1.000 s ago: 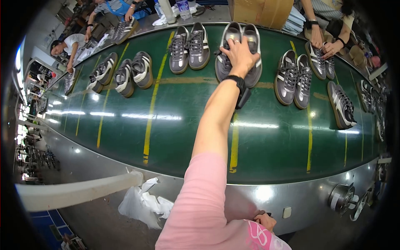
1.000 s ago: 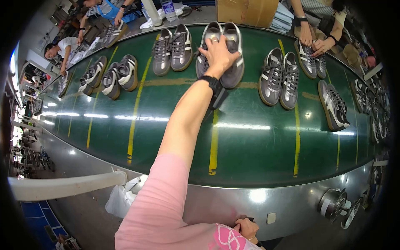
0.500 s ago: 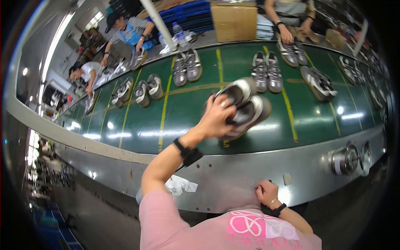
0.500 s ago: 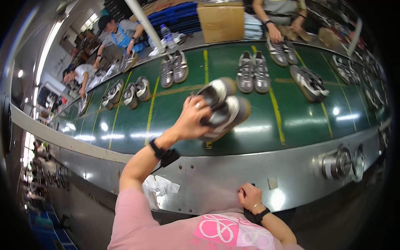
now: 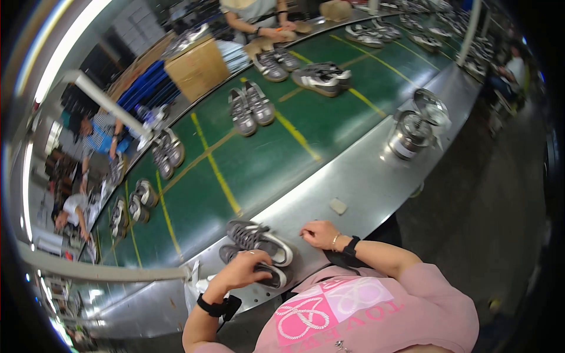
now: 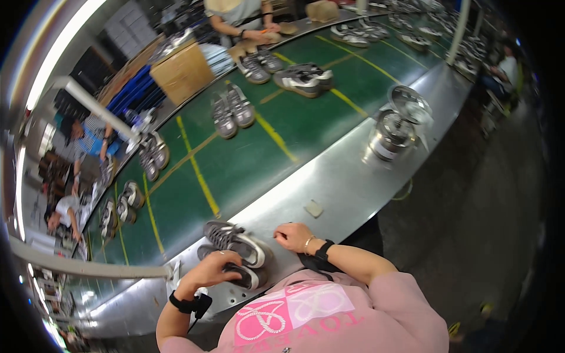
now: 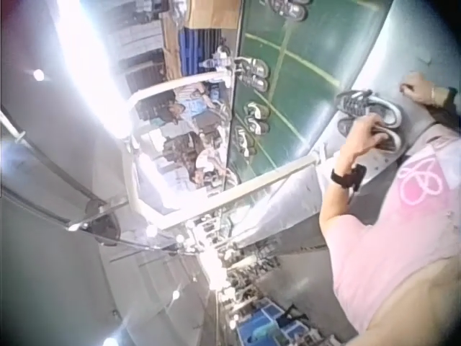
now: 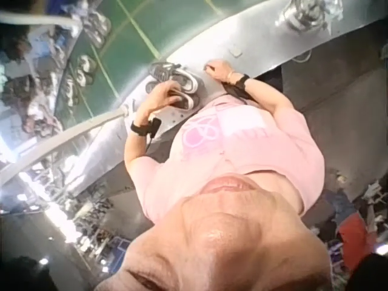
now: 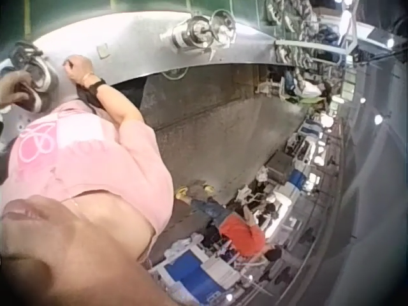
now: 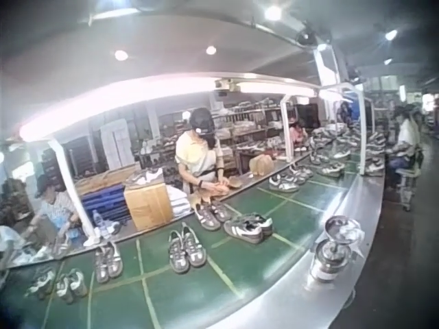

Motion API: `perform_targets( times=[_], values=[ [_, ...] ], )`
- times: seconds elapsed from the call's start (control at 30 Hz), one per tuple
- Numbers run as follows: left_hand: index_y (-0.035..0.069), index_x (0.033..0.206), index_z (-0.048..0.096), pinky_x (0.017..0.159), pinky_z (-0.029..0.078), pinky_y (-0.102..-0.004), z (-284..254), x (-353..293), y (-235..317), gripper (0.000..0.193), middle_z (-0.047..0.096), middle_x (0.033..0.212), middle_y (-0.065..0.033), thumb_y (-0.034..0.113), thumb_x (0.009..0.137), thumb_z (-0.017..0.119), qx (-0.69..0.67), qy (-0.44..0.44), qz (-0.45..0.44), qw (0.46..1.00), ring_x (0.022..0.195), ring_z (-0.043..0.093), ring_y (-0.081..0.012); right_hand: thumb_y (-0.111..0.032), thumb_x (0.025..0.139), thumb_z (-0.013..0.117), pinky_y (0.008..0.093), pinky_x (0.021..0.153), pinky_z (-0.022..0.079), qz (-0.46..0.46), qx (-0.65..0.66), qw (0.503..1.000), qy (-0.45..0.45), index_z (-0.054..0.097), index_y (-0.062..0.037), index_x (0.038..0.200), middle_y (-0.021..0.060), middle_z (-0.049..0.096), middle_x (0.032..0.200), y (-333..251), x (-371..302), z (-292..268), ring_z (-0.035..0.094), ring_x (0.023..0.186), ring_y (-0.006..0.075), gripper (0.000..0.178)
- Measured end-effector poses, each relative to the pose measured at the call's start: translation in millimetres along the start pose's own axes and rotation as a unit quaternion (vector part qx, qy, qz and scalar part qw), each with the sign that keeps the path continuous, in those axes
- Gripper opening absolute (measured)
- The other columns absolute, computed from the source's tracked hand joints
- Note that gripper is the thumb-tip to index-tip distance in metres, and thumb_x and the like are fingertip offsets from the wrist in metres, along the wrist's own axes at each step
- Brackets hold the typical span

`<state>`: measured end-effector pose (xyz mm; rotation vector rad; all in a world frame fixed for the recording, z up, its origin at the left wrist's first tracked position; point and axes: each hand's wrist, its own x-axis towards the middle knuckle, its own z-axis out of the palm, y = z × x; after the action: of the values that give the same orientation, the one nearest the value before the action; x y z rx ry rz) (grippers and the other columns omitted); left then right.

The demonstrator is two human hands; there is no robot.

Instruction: Cleaning and inspecting shoes at an assembly line workstation.

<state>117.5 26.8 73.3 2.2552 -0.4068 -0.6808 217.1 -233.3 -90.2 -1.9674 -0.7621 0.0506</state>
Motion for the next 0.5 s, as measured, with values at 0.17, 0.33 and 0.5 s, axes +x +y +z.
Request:
perform_targets(
  times=[0.17, 0.33, 0.5],
  values=[
    [0.005, 0.111, 0.066, 0.084, 0.051, -0.038, -31, 30, -16, 0.032, 0.07, 0.106, -0.0123, 0.018, 0.083, 0.076, 0.023, 0.208, -0.093, 0.974, 0.1, 0.066, -0.0273, -0.013, 0.083, 0.062, 0.0386, 0.069, 0.054, -0.03, -0.028, 0.994, 0.101, 0.074, -0.0124, 0.094, 0.0099, 0.071, 0.084, -5, 6, -70, 0.066, 0.07, 0.0283, 0.017],
    [-0.001, 0.114, 0.064, 0.086, 0.052, -0.0387, -37, 63, -113, 0.038, 0.069, 0.107, -0.0178, 0.024, 0.087, 0.073, 0.048, 0.301, -0.129, 0.944, 0.1, 0.066, -0.0291, -0.005, 0.084, 0.061, 0.0383, 0.073, 0.053, -0.044, -0.226, 0.899, 0.372, 0.072, -0.009, 0.099, 0.0098, 0.069, 0.091, 8, 30, -239, 0.065, 0.08, 0.0291, 0.02],
    [-0.005, 0.112, 0.065, 0.088, 0.052, -0.0438, -27, 70, -199, 0.051, 0.069, 0.104, -0.0259, 0.038, 0.087, 0.072, 0.086, 0.331, -0.206, 0.917, 0.098, 0.067, -0.0391, -0.01, 0.083, 0.066, 0.0422, 0.091, 0.047, -0.003, -0.389, 0.814, 0.431, 0.073, -0.009, 0.102, 0.011, 0.069, 0.1, 14, 51, -379, 0.059, 0.101, 0.032, 0.02]
  ],
)
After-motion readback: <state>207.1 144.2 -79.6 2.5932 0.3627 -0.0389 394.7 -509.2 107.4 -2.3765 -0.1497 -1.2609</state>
